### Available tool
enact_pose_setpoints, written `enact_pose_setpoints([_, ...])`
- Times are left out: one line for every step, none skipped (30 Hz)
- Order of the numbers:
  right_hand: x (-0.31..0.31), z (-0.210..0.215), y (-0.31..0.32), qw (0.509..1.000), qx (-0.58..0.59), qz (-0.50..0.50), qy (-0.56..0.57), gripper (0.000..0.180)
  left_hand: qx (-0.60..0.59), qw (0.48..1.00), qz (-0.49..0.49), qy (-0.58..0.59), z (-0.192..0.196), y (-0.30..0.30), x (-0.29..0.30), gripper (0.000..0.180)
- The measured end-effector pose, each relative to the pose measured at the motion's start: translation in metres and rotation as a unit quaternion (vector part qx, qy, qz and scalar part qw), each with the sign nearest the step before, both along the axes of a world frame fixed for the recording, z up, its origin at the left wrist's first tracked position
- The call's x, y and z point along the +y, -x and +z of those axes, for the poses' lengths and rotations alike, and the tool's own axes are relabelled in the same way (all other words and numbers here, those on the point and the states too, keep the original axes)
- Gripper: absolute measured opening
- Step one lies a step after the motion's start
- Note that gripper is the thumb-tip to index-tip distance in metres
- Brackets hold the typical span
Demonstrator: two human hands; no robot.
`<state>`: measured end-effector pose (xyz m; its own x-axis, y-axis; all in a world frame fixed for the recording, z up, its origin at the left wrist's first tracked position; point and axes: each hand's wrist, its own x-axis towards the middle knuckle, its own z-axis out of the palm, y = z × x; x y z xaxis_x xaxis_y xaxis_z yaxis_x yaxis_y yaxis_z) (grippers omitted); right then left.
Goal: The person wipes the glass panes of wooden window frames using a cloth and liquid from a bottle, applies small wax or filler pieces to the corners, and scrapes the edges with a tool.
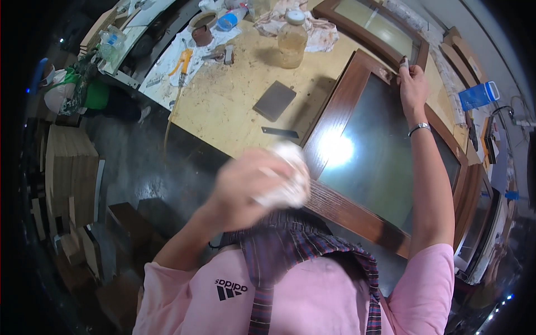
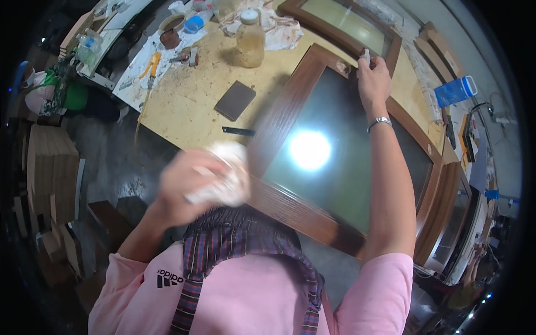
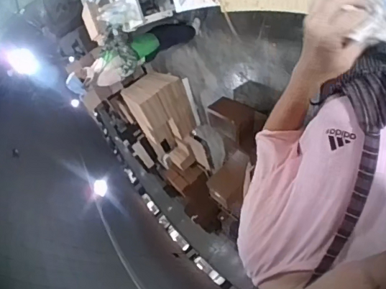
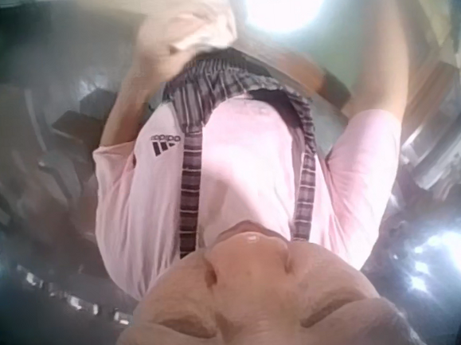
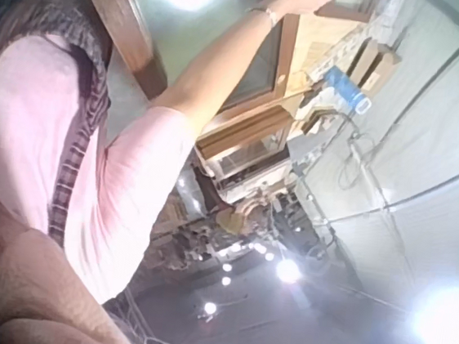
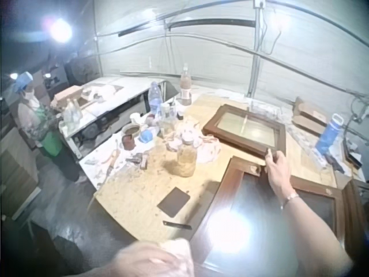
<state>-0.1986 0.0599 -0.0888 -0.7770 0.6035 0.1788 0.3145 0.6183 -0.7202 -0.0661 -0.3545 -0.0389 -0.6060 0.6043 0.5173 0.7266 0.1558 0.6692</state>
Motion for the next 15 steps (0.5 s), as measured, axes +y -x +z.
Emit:
enact_pose_setpoints([0.006, 0.003, -0.002, 1.000, 0.002, -0.001, 0.013, 0.036, -0.009, 0.992, -0.106, 0.061, -0.003, 0.004, 0.003, 0.029])
enact_pose_setpoints([0.014, 0.004, -0.003, 0.991, 0.079, 0.015, 0.107, 0.032, -0.001, 0.994, -0.094, 0.057, -0.007, 0.008, -0.001, 0.027])
enact_pose_setpoints([0.015, 0.010, -0.009, 0.987, 0.110, 0.022, 0.114, 0.032, 0.004, 0.995, -0.084, 0.054, -0.014, 0.016, -0.012, 0.024])
enact_pose_setpoints([0.012, 0.015, -0.020, 0.983, 0.137, 0.024, 0.120, 0.032, 0.031, 0.995, 0.005, 0.096, -0.018, 0.026, -0.029, 0.025])
enact_pose_setpoints([0.008, 0.020, -0.036, 0.979, 0.160, 0.022, 0.121, 0.031, 0.053, 0.986, 0.090, 0.131, -0.023, 0.039, -0.045, 0.025])
enact_pose_setpoints([-0.006, 0.036, -0.057, 0.977, 0.149, 0.058, 0.142, 0.030, -0.025, 0.991, 0.106, 0.082, -0.024, 0.047, -0.058, 0.026])
enact_pose_setpoints([-0.037, 0.054, -0.080, 0.960, 0.202, 0.089, 0.174, 0.026, -0.066, 0.988, 0.133, 0.053, -0.019, 0.049, -0.061, 0.027])
enact_pose_setpoints([-0.046, 0.063, -0.107, 0.979, 0.164, 0.083, 0.094, 0.024, -0.046, 0.991, 0.120, 0.039, -0.016, 0.053, -0.054, 0.027])
enact_pose_setpoints([-0.060, 0.068, -0.133, 0.980, 0.170, 0.069, 0.073, 0.026, -0.027, 0.993, 0.111, 0.029, -0.011, 0.056, -0.045, 0.027])
enact_pose_setpoints([-0.074, 0.071, -0.162, 0.987, 0.142, 0.055, 0.049, 0.028, -0.011, 0.997, 0.074, 0.020, -0.014, 0.062, -0.031, 0.026])
enact_pose_setpoints([-0.088, 0.073, -0.190, 0.987, 0.150, 0.050, 0.032, 0.028, 0.014, 0.999, 0.040, 0.013, -0.005, 0.065, -0.017, 0.026])
enact_pose_setpoints([-0.109, 0.076, -0.211, 0.986, 0.145, 0.077, -0.007, 0.029, 0.035, 0.999, 0.005, 0.005, -0.004, 0.070, -0.001, 0.026])
enact_pose_setpoints([-0.124, 0.078, -0.236, 0.987, 0.113, 0.077, -0.089, 0.032, 0.064, 0.997, -0.030, -0.006, -0.002, 0.075, 0.020, 0.027])
enact_pose_setpoints([-0.141, 0.077, -0.254, 0.986, 0.111, 0.073, -0.099, 0.036, 0.072, 0.996, -0.057, -0.022, 0.001, 0.077, 0.044, 0.028])
enact_pose_setpoints([-0.154, 0.069, -0.271, 0.983, 0.110, 0.078, -0.124, 0.038, 0.097, 0.991, -0.088, -0.032, 0.002, 0.081, 0.066, 0.025])
